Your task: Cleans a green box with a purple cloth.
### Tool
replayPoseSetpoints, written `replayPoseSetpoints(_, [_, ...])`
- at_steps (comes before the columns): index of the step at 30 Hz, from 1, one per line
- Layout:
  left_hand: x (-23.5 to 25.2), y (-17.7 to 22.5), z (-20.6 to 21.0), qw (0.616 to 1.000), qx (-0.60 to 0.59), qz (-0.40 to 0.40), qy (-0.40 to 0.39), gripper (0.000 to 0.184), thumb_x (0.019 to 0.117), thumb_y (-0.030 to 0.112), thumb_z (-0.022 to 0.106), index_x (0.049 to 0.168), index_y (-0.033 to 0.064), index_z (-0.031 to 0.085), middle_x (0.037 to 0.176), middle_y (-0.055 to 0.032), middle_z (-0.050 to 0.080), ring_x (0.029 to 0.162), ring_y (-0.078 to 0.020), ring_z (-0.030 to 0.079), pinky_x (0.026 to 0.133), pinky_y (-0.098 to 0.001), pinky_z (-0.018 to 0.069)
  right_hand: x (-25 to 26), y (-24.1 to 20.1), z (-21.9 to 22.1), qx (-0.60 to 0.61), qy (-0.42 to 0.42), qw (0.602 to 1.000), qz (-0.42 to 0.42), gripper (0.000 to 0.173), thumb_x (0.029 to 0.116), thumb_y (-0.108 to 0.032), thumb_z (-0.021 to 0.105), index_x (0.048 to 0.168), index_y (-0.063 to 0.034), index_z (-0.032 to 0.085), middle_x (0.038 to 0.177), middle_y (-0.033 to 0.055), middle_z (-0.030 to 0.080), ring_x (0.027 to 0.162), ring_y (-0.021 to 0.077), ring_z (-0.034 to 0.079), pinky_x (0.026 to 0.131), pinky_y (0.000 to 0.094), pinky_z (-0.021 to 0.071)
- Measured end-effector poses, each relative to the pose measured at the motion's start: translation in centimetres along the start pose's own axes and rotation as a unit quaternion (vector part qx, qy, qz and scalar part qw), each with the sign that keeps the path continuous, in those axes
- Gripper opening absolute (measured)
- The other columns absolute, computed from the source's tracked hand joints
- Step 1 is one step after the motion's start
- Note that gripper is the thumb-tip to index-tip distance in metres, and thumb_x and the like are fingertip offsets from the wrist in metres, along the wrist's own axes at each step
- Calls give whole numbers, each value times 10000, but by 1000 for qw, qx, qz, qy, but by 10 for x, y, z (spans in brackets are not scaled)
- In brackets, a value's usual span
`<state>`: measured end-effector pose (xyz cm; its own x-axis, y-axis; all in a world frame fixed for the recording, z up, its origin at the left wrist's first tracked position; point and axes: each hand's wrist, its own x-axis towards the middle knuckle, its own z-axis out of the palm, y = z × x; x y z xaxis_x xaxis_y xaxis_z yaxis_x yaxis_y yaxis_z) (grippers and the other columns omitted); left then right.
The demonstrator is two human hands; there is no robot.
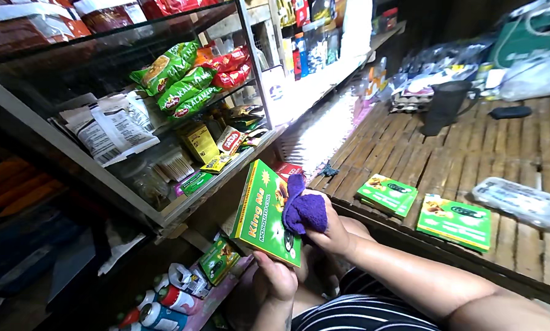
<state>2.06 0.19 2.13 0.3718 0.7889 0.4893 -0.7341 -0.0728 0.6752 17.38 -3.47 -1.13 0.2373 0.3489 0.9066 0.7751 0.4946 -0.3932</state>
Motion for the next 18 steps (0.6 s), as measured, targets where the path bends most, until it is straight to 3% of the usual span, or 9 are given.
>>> replayPoseSetpoints(3, [-1,0,0,1000,28,-3,0,724,821,791,522,1296,245,549,1128,81,714,1088,-57,674,928,-306,579,0,-3,1,11,-5,1000,5,332,941,-239,665,1205,-38,661,1213,141,681,1248,191,585,1139,398,418])
replayPoseSetpoints(8, [2,0,-2,998,61,11,-8,739,840,796,482,1303,221,524,1112,91,706,1081,-35,665,922,-288,574,-8,-21,7,57,-37,998,17,376,953,-251,646,1241,-10,638,1286,169,652,1307,185,559,1149,369,424])
replayPoseSetpoints(11, [1,-1,-5,996,80,15,-42,698,878,785,427,1300,239,540,1136,123,698,1120,-2,638,977,-272,541,-13,-32,12,106,-72,991,-22,495,1005,-336,571,1348,21,565,1463,226,538,1451,272,434,1235,457,328])
replayPoseSetpoints(14, [0,2,-6,993,10,-55,-106,580,889,749,463,1166,299,702,1073,146,741,1057,35,663,947,-224,548,-9,-39,13,111,-98,988,-52,584,1020,-439,498,1390,11,534,1543,239,454,1514,330,324,1269,499,229])
replayPoseSetpoints(16, [-7,4,-6,991,47,-73,-98,425,994,555,514,1126,188,685,1010,105,737,990,43,667,895,-192,549,-6,-36,12,115,-110,986,-52,653,1010,-484,509,1423,22,519,1564,275,405,1523,392,280,1270,542,208])
replayPoseSetpoints(17, [-13,9,-2,987,123,-70,-79,315,1022,320,551,1131,29,593,964,34,681,941,39,636,852,-169,524,-4,-35,10,112,-108,987,-51,677,1006,-499,526,1429,28,513,1565,283,398,1524,395,275,1269,538,212])
replayPoseSetpoints(18, [-16,17,4,975,194,-87,-69,287,982,99,528,1182,-106,517,987,-50,628,940,34,586,861,-142,482,-3,-35,7,107,-107,987,-49,706,999,-512,524,1442,38,492,1573,285,384,1532,382,262,1272,523,201])
